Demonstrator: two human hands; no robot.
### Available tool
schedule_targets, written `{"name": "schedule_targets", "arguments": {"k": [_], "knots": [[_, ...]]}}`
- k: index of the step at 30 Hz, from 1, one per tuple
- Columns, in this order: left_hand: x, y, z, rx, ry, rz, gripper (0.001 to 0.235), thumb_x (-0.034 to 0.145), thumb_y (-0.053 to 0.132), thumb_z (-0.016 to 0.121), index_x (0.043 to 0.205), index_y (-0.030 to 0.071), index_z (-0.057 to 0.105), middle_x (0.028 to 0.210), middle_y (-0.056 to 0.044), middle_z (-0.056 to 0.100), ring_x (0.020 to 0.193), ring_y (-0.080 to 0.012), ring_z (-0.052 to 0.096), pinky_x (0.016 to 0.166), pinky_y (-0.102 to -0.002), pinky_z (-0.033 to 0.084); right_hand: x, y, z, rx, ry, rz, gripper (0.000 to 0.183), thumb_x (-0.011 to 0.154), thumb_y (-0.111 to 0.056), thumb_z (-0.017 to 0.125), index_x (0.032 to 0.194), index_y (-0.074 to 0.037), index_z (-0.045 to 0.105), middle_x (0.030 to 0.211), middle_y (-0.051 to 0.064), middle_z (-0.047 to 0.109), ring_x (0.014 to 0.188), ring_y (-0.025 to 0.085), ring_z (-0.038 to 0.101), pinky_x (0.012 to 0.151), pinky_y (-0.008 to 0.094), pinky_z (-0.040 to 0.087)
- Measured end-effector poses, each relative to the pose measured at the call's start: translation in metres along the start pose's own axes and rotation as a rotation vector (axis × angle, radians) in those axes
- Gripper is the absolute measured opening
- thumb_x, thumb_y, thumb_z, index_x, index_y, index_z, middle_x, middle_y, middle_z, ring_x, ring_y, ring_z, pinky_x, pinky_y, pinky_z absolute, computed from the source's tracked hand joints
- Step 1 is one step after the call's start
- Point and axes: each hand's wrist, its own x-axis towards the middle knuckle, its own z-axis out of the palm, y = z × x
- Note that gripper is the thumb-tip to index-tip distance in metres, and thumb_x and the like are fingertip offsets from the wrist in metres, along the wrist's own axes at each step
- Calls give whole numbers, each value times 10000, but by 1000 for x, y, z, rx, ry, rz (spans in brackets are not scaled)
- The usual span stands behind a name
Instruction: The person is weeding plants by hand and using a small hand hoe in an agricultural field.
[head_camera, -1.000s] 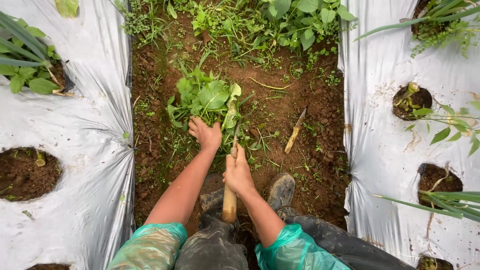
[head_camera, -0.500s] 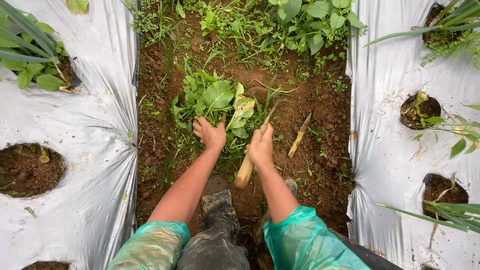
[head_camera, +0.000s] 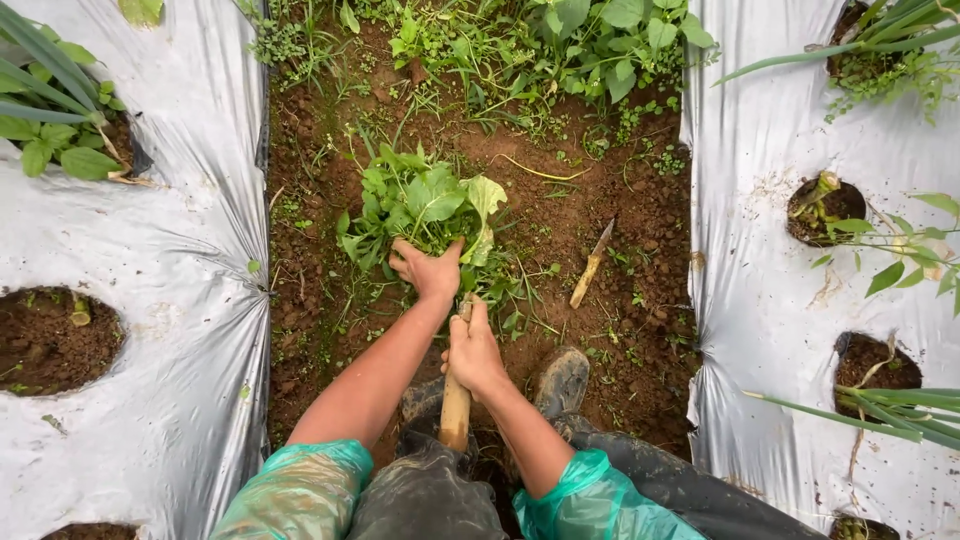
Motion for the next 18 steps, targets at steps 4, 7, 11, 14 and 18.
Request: {"name": "schedule_targets", "arguments": {"k": [4, 7, 11, 14, 18], "knots": [[-13, 27, 12, -42, -27, -6, 1180, 710, 449, 961, 1548, 112, 201, 1591, -276, 75, 1462, -488, 267, 1126, -597, 404, -3, -10, -15, -52, 44, 11, 688, 1038, -304, 336, 1582, 50, 110, 807, 169, 695, 655, 235, 730, 630, 385, 616], [-35, 65, 16, -105, -55, 8, 1198, 748, 416, 941, 1593, 83, 159, 1617, -297, 46, 1479, -507, 258, 1173, -613, 360, -17, -27, -35, -15, 90, -63, 639, 1029, -259, 331, 1578, 13, 149, 766, 144, 667, 596, 220, 700, 558, 352, 596], [-64, 104, 36, -127, -121, 32, 1224, 771, 460, 911, 1610, 67, 111, 1613, -312, 34, 1472, -520, 259, 1176, -638, 344, -49, -54, -71, 6, 170, -122, 601, 1049, -185, 342, 1568, 51, 155, 781, 173, 641, 586, 218, 662, 532, 321, 574], [-93, 139, 52, -116, -154, 47, 1275, 760, 501, 919, 1625, 94, 75, 1623, -303, 43, 1483, -496, 280, 1173, -611, 361, -79, -70, -101, 4, 219, -165, 594, 1053, -172, 338, 1567, 63, 154, 811, 185, 631, 595, 206, 642, 528, 318, 571], [-158, 200, 55, -132, -210, 96, 1251, 782, 484, 901, 1631, 106, 64, 1645, -296, 41, 1516, -481, 260, 1210, -640, 310, -125, -86, -143, 6, 276, -259, 600, 1044, -146, 337, 1557, 90, 134, 830, 181, 604, 596, 195, 634, 542, 318, 583]]}}
